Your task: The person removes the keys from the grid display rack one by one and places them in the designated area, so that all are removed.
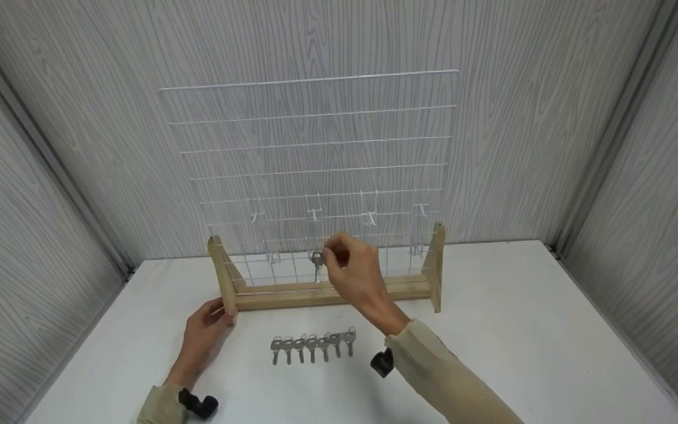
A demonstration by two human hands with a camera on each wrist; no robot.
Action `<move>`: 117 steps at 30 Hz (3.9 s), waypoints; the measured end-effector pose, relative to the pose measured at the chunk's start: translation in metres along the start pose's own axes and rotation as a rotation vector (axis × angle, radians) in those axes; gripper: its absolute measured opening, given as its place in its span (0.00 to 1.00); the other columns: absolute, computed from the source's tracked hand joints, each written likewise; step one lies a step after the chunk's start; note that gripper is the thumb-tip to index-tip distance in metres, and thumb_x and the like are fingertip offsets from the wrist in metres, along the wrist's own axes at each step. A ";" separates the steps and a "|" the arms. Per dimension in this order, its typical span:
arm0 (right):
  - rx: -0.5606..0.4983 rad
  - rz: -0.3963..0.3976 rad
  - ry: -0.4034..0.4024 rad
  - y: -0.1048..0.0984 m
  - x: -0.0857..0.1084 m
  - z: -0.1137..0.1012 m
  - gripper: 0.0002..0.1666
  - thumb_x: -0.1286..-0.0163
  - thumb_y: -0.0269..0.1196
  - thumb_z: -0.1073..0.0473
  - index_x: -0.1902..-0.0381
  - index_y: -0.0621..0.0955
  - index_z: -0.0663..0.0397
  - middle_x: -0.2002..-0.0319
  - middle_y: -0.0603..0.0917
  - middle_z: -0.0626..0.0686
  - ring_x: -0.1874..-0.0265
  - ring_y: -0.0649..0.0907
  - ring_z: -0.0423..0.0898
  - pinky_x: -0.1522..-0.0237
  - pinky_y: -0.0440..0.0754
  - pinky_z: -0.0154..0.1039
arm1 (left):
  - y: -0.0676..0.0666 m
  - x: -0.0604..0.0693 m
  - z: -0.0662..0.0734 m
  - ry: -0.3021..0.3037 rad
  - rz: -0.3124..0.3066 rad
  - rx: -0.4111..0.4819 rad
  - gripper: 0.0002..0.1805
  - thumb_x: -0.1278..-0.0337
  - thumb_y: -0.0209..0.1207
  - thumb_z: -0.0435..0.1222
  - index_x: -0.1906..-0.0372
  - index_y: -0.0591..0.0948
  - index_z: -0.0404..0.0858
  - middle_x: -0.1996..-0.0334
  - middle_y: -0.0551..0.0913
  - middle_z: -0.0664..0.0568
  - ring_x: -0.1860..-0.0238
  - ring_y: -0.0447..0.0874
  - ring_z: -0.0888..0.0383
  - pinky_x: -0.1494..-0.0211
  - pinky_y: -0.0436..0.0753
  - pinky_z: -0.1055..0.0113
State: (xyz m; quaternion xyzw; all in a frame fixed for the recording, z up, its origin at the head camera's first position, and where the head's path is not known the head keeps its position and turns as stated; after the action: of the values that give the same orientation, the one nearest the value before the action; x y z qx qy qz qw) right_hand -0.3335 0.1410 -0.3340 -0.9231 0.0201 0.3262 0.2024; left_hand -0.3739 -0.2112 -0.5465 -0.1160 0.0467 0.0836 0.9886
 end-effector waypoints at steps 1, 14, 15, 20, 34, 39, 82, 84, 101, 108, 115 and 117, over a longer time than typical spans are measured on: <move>0.005 -0.002 0.005 -0.001 0.001 0.002 0.04 0.25 0.66 0.69 0.59 0.88 0.59 0.67 0.91 0.51 0.71 0.87 0.44 0.68 0.84 0.28 | 0.000 0.000 0.000 -0.002 -0.001 -0.001 0.25 0.27 0.64 0.33 0.29 0.78 0.37 0.29 0.79 0.38 0.27 0.78 0.41 0.31 0.85 0.57; 0.060 -0.018 0.032 -0.009 0.011 0.014 0.05 0.25 0.66 0.69 0.58 0.88 0.61 0.66 0.91 0.52 0.69 0.88 0.51 0.67 0.84 0.28 | 0.000 0.000 0.000 -0.002 -0.006 0.012 0.26 0.26 0.63 0.33 0.28 0.77 0.36 0.29 0.78 0.38 0.27 0.77 0.40 0.28 0.84 0.53; 0.066 -0.018 0.036 -0.009 0.012 0.016 0.05 0.24 0.66 0.69 0.58 0.88 0.61 0.66 0.91 0.51 0.69 0.88 0.51 0.67 0.83 0.27 | 0.001 0.000 0.000 -0.006 -0.006 0.011 0.26 0.26 0.63 0.33 0.27 0.77 0.36 0.28 0.78 0.38 0.27 0.77 0.41 0.29 0.84 0.54; 0.089 -0.016 0.070 -0.012 0.019 0.026 0.04 0.25 0.67 0.68 0.58 0.88 0.59 0.66 0.91 0.51 0.69 0.87 0.47 0.67 0.83 0.27 | 0.001 0.001 0.000 -0.009 -0.012 0.012 0.26 0.26 0.63 0.33 0.27 0.76 0.37 0.28 0.77 0.39 0.26 0.77 0.41 0.30 0.85 0.56; 0.115 -0.033 0.137 -0.014 0.040 0.060 0.05 0.26 0.68 0.70 0.59 0.88 0.58 0.65 0.91 0.51 0.68 0.88 0.48 0.66 0.84 0.28 | -0.002 0.003 0.000 0.015 0.013 -0.008 0.25 0.28 0.65 0.32 0.29 0.78 0.36 0.31 0.80 0.38 0.29 0.79 0.41 0.33 0.87 0.60; 0.138 -0.044 0.171 -0.015 0.048 0.073 0.05 0.26 0.68 0.69 0.59 0.89 0.55 0.65 0.91 0.50 0.69 0.86 0.43 0.67 0.83 0.29 | 0.000 0.002 0.001 0.006 0.002 0.006 0.26 0.28 0.65 0.32 0.29 0.78 0.38 0.30 0.79 0.40 0.28 0.79 0.43 0.31 0.85 0.58; 0.223 -0.269 0.385 0.015 0.099 0.145 0.05 0.27 0.68 0.70 0.63 0.88 0.58 0.68 0.88 0.50 0.69 0.81 0.42 0.70 0.78 0.31 | -0.002 0.004 0.002 0.026 -0.002 0.020 0.25 0.27 0.65 0.33 0.29 0.78 0.36 0.31 0.80 0.38 0.28 0.78 0.41 0.31 0.85 0.57; 0.229 -0.277 0.401 0.015 0.100 0.146 0.05 0.27 0.68 0.70 0.64 0.88 0.57 0.69 0.87 0.49 0.69 0.81 0.42 0.71 0.78 0.31 | -0.002 0.004 0.002 0.030 -0.002 0.022 0.25 0.27 0.65 0.33 0.29 0.78 0.36 0.31 0.79 0.38 0.28 0.78 0.41 0.31 0.85 0.56; 0.227 -0.314 0.431 0.019 0.101 0.152 0.02 0.28 0.70 0.69 0.63 0.89 0.61 0.67 0.88 0.50 0.66 0.84 0.43 0.68 0.83 0.31 | -0.002 0.003 0.004 0.011 -0.002 0.030 0.26 0.28 0.65 0.33 0.28 0.78 0.36 0.30 0.79 0.37 0.27 0.78 0.41 0.27 0.82 0.52; 0.219 -0.299 0.451 0.014 0.101 0.153 0.05 0.28 0.68 0.69 0.59 0.90 0.58 0.63 0.90 0.51 0.65 0.86 0.44 0.68 0.84 0.33 | 0.000 0.002 0.002 0.013 0.003 0.009 0.26 0.28 0.64 0.32 0.29 0.78 0.35 0.30 0.79 0.37 0.28 0.78 0.41 0.27 0.82 0.52; 0.244 -0.267 0.421 -0.002 0.095 0.150 0.05 0.27 0.68 0.68 0.57 0.90 0.60 0.61 0.92 0.53 0.65 0.88 0.45 0.68 0.85 0.33 | 0.003 -0.001 0.003 0.010 -0.001 0.011 0.26 0.27 0.64 0.32 0.28 0.77 0.34 0.29 0.78 0.36 0.27 0.77 0.39 0.30 0.85 0.56; 0.239 -0.267 0.412 -0.009 0.091 0.147 0.06 0.26 0.68 0.68 0.55 0.90 0.62 0.60 0.92 0.54 0.65 0.88 0.44 0.68 0.85 0.32 | 0.003 -0.002 0.005 0.009 -0.001 0.013 0.26 0.27 0.64 0.31 0.28 0.76 0.34 0.29 0.77 0.35 0.27 0.77 0.38 0.31 0.85 0.55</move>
State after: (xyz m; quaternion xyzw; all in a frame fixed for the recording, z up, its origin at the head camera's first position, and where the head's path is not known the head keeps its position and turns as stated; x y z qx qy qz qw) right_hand -0.3481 0.2148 -0.4903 -0.9340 -0.0226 0.0973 0.3430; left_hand -0.3758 -0.2078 -0.5425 -0.1098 0.0514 0.0823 0.9892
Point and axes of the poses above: each hand's wrist, its own x-axis away from the middle knuckle, its own y-axis out of the palm, z = x × y, the point moved 8 cm from there along -x, towards the middle knuckle
